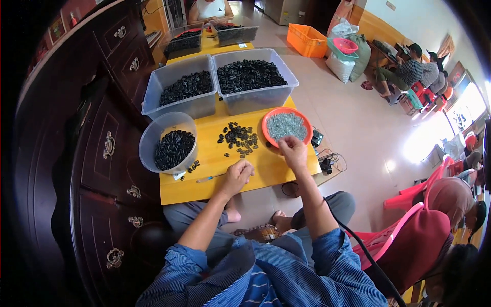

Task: The person assembles plastic fasteners by picking up plastic pieces and metal pins from the table and fitting the pins into the plastic pieces by hand.

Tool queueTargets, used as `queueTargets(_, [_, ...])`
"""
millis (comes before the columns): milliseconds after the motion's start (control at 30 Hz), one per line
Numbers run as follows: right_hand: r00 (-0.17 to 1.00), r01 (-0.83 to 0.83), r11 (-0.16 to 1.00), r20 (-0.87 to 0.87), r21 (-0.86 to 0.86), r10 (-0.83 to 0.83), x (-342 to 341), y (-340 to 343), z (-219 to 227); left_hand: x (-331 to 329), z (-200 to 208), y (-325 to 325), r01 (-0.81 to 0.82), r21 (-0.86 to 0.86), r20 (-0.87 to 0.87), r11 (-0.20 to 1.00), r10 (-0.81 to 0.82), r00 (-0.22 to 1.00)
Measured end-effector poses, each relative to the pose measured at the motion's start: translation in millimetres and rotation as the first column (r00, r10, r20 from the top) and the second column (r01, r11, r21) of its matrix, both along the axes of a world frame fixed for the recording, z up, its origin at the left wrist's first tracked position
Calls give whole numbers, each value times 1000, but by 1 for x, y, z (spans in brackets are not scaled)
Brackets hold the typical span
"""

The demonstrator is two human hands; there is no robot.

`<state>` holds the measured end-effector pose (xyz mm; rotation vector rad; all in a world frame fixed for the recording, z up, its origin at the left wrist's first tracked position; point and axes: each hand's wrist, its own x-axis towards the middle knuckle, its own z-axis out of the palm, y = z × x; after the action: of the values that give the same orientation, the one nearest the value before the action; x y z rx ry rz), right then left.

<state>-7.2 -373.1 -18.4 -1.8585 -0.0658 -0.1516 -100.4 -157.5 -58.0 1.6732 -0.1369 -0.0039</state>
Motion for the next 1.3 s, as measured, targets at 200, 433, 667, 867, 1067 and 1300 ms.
queueTargets(200, [982,168,945,129,-281,-137,12,-26,-3,1,-12,0,9,-85,19,996,-8,1000])
queueTargets(433, [998,-30,997,49,-77,34,-27,-2,-35,3,-12,-3,-24,-89,19,996,26,999])
queueTargets(667, [961,-276,958,-1,74,277,-60,34,-41,4,-8,-5,-50,-140,22,989,53,998])
queueTargets(867, [943,-304,933,-78,195,323,-63,37,-40,4,-12,-5,-102,-87,51,991,106,993])
queueTargets(1067, [929,-325,906,-88,272,360,-57,34,-48,5,-7,-8,-103,-38,61,994,105,993])
queueTargets(1300, [916,-353,875,-70,332,395,-61,34,-44,7,-16,-9,-129,-14,98,991,130,987])
